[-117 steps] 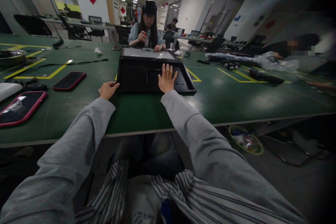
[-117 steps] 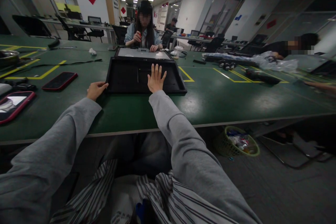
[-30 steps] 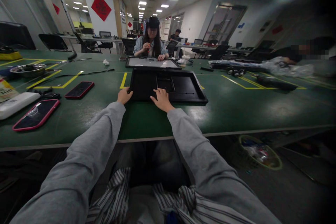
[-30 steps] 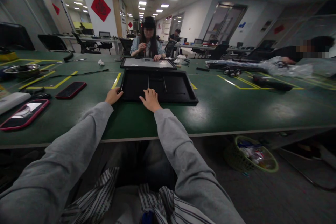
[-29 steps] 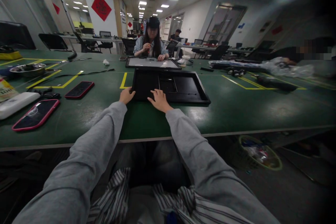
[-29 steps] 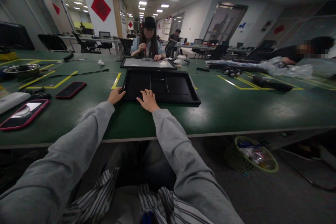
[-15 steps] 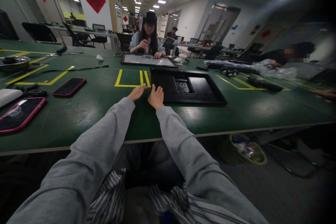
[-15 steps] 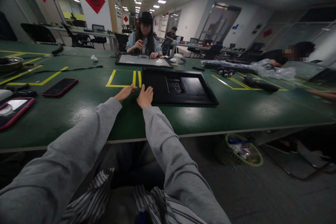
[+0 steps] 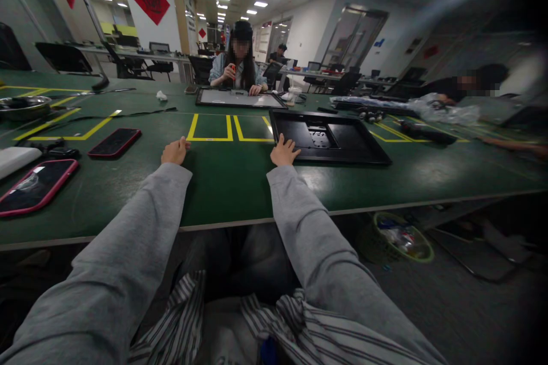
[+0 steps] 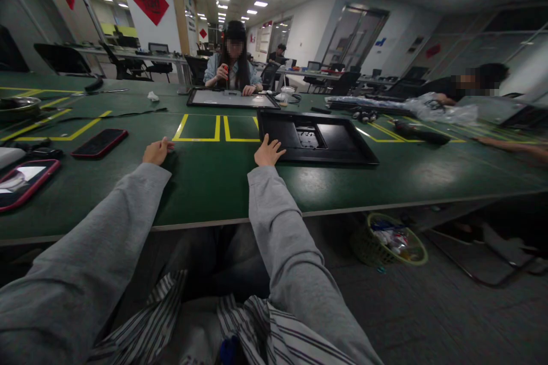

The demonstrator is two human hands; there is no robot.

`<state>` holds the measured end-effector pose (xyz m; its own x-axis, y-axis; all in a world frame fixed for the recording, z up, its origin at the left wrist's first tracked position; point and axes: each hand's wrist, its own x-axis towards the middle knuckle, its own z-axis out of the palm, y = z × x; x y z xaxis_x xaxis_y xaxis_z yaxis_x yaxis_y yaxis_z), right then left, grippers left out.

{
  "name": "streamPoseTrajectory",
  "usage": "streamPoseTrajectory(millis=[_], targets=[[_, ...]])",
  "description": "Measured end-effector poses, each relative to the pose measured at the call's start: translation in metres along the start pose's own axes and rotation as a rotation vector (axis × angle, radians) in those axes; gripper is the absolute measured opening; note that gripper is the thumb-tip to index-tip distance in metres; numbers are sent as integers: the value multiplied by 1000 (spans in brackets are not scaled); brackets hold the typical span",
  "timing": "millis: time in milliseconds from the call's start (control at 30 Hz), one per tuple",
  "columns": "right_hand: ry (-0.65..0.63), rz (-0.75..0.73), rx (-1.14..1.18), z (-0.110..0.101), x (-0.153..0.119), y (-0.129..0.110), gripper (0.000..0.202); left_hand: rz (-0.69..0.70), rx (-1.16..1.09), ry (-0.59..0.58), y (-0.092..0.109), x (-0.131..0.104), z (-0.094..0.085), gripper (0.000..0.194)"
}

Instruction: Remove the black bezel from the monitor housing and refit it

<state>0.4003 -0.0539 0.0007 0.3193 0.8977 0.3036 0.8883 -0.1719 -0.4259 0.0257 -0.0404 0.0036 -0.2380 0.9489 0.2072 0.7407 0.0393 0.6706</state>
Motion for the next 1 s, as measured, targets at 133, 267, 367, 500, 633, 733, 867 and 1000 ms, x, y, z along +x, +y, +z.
streamPoseTrajectory(millis=[133,267,367,500,633,733,867,1000], targets=[[108,51,-77,-12,17,65,66,1,73,-8,-3,1,6,61],[159,110,-213,-29,30,123,60,30,95,6,-4,2,11,62],[205,137,-263,-35,40,153,57,34,111,-12,-3,0,9,62],[209,125,-286,-37,49,168,51,41,160,-47,1,-3,8,59],[256,82,-282,-38,44,163,46,96,204,-58,3,-4,10,58],[282,61,-285,-41,37,158,44,111,218,-64,2,-4,11,58],[261,69,-253,-48,36,157,45,131,210,-78,2,-3,11,57],[177,145,-170,-53,40,159,51,142,204,-73,1,-3,12,58]])
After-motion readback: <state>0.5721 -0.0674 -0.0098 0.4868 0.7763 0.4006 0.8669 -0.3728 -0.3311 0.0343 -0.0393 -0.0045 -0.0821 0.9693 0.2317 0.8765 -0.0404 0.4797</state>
